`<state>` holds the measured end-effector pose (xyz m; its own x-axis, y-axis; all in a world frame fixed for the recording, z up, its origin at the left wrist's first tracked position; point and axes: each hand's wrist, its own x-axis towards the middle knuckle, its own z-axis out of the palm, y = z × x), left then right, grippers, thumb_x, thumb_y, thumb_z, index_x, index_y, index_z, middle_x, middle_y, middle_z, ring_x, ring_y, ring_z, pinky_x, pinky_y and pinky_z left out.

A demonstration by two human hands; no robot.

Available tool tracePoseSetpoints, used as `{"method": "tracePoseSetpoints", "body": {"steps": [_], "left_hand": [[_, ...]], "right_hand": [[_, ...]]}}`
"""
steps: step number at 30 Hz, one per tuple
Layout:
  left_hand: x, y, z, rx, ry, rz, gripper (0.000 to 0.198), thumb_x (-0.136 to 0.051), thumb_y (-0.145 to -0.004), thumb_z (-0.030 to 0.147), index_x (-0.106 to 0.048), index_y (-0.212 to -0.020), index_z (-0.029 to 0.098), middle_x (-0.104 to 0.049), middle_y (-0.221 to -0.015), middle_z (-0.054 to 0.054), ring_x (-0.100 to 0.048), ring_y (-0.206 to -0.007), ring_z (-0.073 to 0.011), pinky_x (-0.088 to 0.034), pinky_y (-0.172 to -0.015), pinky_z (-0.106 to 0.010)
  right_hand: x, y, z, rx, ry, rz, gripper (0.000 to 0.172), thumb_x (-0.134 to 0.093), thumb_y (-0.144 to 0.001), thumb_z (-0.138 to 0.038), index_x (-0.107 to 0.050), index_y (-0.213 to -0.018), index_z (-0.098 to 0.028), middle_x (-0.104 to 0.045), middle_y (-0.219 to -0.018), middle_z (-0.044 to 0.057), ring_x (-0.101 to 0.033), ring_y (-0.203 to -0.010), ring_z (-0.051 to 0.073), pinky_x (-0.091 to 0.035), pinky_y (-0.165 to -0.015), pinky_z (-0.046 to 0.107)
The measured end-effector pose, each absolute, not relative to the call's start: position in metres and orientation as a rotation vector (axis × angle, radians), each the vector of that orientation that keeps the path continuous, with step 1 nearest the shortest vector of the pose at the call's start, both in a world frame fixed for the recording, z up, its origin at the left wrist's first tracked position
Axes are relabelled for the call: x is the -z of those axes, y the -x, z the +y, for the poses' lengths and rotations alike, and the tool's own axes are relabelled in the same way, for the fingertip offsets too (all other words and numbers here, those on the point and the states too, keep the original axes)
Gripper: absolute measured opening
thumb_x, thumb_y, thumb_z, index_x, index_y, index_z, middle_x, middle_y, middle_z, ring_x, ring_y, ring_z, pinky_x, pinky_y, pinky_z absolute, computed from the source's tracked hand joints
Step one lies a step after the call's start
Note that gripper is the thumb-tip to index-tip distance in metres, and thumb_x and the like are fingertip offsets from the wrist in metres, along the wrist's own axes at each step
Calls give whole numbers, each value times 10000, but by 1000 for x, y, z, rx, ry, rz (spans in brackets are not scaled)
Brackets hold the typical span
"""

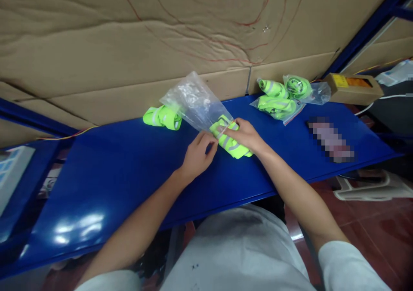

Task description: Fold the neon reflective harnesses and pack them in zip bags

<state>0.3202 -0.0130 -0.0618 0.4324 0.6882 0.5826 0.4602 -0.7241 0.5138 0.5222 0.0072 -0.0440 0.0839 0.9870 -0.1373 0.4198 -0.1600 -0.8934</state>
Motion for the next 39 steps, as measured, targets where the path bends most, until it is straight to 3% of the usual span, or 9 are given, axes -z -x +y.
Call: {"method": "tracePoseSetpoints", "body": {"steps": [4, 8, 15, 20, 24, 27, 31, 35, 39], "left_hand": [[66, -320, -13, -1045, -2459, 991, 55, -523, -990, 187, -537, -948, 220, -596, -924, -38, -587, -856, -172, -469, -787, -302], [65, -318, -8, -994, -2437, 1043, 94, -527, -946, 144, -488, -916, 224, -563, -902, -26, -568, -821, -166, -449, -747, -294], [60, -312, -4, -1075, -2512, 1018, 172, -568, -848, 87, -476, -892, 225, -538, -901, -26, -531, -829, -184, -430, -737, -317], [62, -321, -1, -1636, -1765, 994, 336, -753, -865, 338, -504, -1077, 258, -540, -1133, -46, -588, -1036, -189, -494, -936, -358], [62, -331, -1, -1385, -1178, 819, 604, -789, -819, 580, -514, -1302, 344, -556, -1418, -62, -587, -1280, -230, -499, -1032, -374], [60, -335, -6, -1246, -1098, 794, 583, -818, -813, 525, -614, -1307, 291, -631, -1407, -77, -592, -1321, -266, -462, -1119, -413], [58, -338, -13, -1292, -1077, 837, 485, -836, -822, 427, -690, -1241, 230, -709, -1307, -85, -649, -1259, -262, -472, -1125, -408], [54, -341, -17, -1335, -998, 817, 439, -768, -883, 467, -694, -1238, 220, -713, -1311, -94, -672, -1235, -258, -507, -1083, -404], [50, -336, -17, -1325, -1131, 917, 436, -797, -859, 442, -722, -1216, 203, -741, -1252, -88, -696, -1182, -251, -523, -1054, -378]], "right_hand": [[48, -527, 8, -1059, 1469, -1344, 748, -846, -693, -512, -526, -1296, -206, -717, -1045, 42, -688, -874, 211, -559, -742, 332], [39, -536, 3, -1238, 1124, -1558, 517, -796, -764, -408, -594, -1190, -197, -708, -1093, 34, -680, -963, 207, -582, -806, 335], [28, -534, -4, -1501, 935, -1360, 465, -808, -767, -378, -567, -1134, -223, -709, -1017, 1, -687, -936, 204, -604, -839, 363], [29, -524, -4, -1574, 742, -1050, 534, -846, -765, -414, -553, -1184, -262, -724, -1147, 30, -699, -1052, 241, -577, -1002, 431], [38, -514, -5, -1520, 827, -1154, 533, -850, -759, -414, -549, -1171, -260, -706, -1148, 29, -675, -1101, 254, -564, -1036, 458], [47, -505, -6, -1404, 896, -1224, 688, -887, -701, -391, -487, -1247, -273, -669, -1202, 32, -637, -1164, 260, -554, -1058, 471], [52, -497, -8, -1407, 858, -1223, 823, -879, -693, -387, -367, -1333, -302, -654, -1174, 30, -654, -1114, 254, -592, -971, 460], [48, -498, -10, -1472, 796, -1225, 771, -861, -692, -435, -346, -1253, -315, -653, -1094, 8, -689, -971, 241, -622, -803, 423], [42, -504, -12, -1372, 783, -1305, 688, -866, -702, -424, -357, -1148, -300, -652, -1050, -4, -685, -873, 213, -615, -751, 395]]}}
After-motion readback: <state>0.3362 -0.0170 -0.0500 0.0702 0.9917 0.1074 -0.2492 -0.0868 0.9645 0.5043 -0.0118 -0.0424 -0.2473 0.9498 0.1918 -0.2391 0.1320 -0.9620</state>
